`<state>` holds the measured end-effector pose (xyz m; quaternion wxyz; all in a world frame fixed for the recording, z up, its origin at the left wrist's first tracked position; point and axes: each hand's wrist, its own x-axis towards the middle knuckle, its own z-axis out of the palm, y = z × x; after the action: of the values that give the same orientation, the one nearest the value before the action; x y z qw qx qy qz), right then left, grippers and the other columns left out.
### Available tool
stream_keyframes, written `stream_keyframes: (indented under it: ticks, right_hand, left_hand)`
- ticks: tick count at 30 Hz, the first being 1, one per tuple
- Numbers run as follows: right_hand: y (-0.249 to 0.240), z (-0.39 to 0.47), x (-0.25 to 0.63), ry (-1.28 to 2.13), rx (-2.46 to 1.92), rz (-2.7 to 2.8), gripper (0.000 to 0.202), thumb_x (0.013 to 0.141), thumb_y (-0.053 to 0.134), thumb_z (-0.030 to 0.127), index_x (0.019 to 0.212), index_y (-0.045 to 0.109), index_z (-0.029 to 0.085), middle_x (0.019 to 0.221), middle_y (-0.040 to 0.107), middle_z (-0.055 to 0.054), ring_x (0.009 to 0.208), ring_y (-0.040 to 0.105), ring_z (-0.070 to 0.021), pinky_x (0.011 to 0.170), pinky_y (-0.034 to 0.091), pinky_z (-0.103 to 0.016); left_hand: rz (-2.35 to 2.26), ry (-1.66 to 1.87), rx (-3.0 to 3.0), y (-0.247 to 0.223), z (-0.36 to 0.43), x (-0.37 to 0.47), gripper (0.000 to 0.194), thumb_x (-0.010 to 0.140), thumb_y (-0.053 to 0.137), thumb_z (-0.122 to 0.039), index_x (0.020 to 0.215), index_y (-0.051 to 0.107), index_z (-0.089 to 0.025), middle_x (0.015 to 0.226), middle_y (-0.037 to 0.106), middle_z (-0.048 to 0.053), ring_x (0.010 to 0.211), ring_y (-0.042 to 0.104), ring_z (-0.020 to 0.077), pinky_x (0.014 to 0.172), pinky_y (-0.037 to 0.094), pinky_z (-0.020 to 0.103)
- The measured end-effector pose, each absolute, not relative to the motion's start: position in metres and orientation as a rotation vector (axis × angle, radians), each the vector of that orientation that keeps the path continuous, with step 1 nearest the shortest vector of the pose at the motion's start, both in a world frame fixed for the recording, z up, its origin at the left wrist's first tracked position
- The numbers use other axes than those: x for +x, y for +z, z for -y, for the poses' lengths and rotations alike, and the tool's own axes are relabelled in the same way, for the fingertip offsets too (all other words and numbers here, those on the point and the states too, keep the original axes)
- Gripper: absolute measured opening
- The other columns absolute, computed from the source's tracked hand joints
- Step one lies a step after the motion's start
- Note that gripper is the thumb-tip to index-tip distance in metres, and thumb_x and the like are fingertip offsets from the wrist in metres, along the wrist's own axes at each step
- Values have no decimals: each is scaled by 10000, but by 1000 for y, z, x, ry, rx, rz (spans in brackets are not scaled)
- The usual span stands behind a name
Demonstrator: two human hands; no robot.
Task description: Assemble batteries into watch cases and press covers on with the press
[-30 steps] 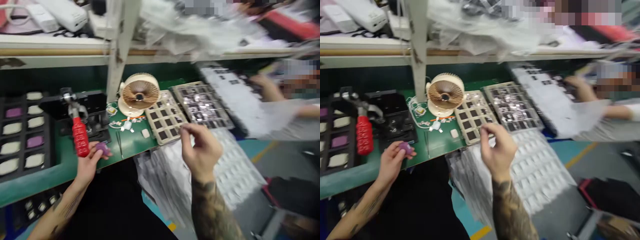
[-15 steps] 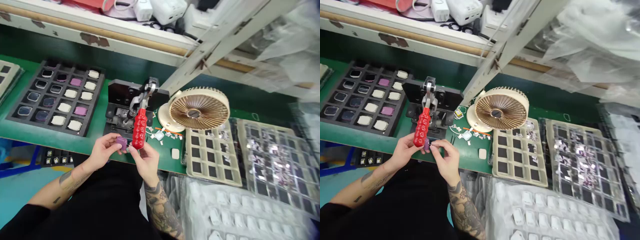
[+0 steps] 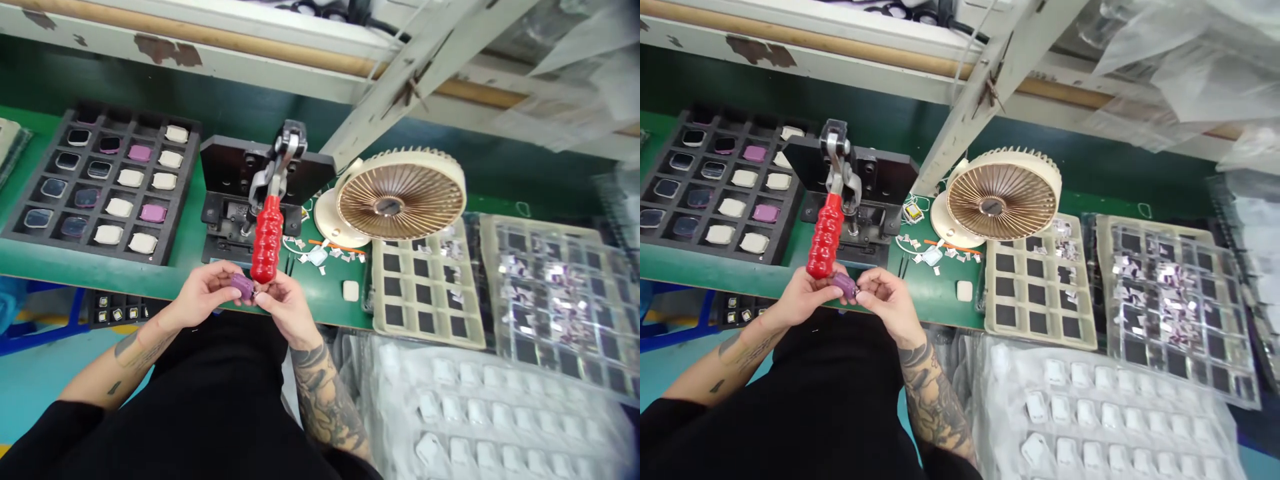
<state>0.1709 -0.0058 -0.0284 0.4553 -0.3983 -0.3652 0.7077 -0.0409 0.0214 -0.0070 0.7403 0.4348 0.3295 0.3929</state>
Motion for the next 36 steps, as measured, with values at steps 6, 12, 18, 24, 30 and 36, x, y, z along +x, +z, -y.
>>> stream_keyframes:
  ticks: [6,12,18,24,30,36]
  right_hand:
    - [-24,13,169,1705,-979,938,437,847,945,524,1112,743,241,948,735,-17,823,716,-171,780,621,-319]
    - [-13,24,150,1000,-1173,1213,208,972,835,373,1170,825,309,1145,765,-73,1083,728,-248,986,611,-435]
    - [-5,26,144,780,-1224,1298,138,980,804,302,1109,842,334,1053,818,-64,1015,753,-289,937,628,-506]
    - [-10,30,148,793,-1186,1296,99,977,821,323,1067,860,318,961,806,-63,935,732,-273,868,608,-466]
    - [-8,23,161,1090,-1121,1345,165,1029,765,379,1146,856,306,1007,777,-65,923,735,-228,862,614,-412]
    - [-20,19,159,1339,-1095,1126,189,950,859,455,937,818,272,987,745,-59,930,725,-223,844,630,-395]
  left_hand:
    - [-840,839,1168,-5,-16,-42,228,952,875,-295,1121,813,-156,1014,856,94,879,828,215,847,687,314]
    - [-982,1021,1289,-7,-5,-26,134,942,871,-253,1036,803,-187,1009,848,76,912,824,217,884,670,323]
    - [-1063,1131,1482,-10,3,-23,80,935,849,-218,1010,824,-215,972,834,82,913,792,248,852,647,361]
    - [-986,1077,1389,-16,4,-27,108,914,886,-237,974,806,-197,929,835,74,840,796,220,804,655,335]
    - [-836,956,880,-22,-1,-28,334,914,908,-400,1048,758,-133,793,825,79,644,784,210,636,652,315]
    - [-895,916,1067,-12,-1,-35,233,983,828,-379,1004,806,-148,793,795,64,691,759,198,696,625,313]
